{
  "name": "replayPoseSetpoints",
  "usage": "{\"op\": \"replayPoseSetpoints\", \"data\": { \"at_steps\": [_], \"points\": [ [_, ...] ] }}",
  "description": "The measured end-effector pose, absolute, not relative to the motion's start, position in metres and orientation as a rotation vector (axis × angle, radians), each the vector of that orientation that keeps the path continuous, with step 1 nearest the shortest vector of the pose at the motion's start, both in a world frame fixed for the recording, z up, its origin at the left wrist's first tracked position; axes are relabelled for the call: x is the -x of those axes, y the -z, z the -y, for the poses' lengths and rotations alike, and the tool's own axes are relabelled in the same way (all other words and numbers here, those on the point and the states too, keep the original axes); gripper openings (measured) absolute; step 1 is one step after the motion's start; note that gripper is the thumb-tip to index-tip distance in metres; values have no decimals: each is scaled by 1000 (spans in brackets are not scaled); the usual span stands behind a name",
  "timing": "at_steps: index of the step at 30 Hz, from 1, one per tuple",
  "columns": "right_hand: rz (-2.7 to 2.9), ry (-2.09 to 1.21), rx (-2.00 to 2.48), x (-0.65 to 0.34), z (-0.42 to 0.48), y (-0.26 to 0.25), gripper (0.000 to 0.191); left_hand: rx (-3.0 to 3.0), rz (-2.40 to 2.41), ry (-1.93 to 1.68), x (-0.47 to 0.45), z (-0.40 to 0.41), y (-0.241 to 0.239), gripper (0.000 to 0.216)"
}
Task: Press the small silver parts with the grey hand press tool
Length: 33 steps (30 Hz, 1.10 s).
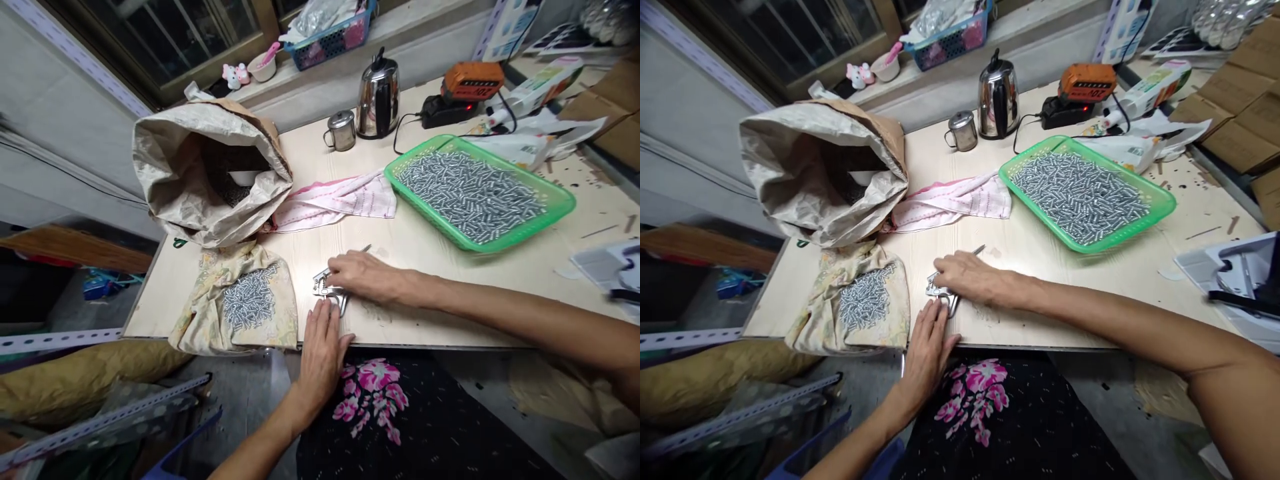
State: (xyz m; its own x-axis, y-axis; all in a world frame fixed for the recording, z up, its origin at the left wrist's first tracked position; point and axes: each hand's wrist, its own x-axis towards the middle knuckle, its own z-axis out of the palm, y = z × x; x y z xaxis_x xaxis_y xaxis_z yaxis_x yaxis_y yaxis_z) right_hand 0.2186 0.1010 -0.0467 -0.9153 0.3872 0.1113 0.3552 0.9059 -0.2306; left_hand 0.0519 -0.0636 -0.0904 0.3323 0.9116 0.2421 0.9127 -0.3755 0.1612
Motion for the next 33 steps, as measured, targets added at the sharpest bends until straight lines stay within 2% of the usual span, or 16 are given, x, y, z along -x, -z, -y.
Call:
{"op": "replayPoseSetpoints", "data": {
  "at_steps": [6,10,12,16,18,22,24,27,30,33],
  "points": [
    [2950,-230,216,-186,-78,76,16,2368,1905,675,-15,73,87,27],
    [2927,-186,93,-179,-79,89,18,2408,1882,667,-10,76,86,31],
    [2866,-284,51,-177,-82,94,19,2459,1855,638,-11,77,87,34],
    [2469,-736,334,-185,-91,87,16,2331,1901,594,2,66,82,28],
    [2212,-782,566,-202,-98,71,13,2177,1967,513,18,53,75,22],
    [2032,-370,1007,-264,-115,26,11,1949,2136,168,50,22,64,24],
    [2036,-68,1250,-297,-118,8,21,1864,2221,-1,57,9,64,26],
    [2026,125,1557,-329,-114,-1,40,1799,2294,-142,59,-4,69,28],
    [2097,37,1501,-328,-101,15,44,1799,2300,-169,59,-11,75,25],
    [2335,-243,1152,-301,-83,45,34,1839,2279,-150,60,-15,76,22]
  ]
}}
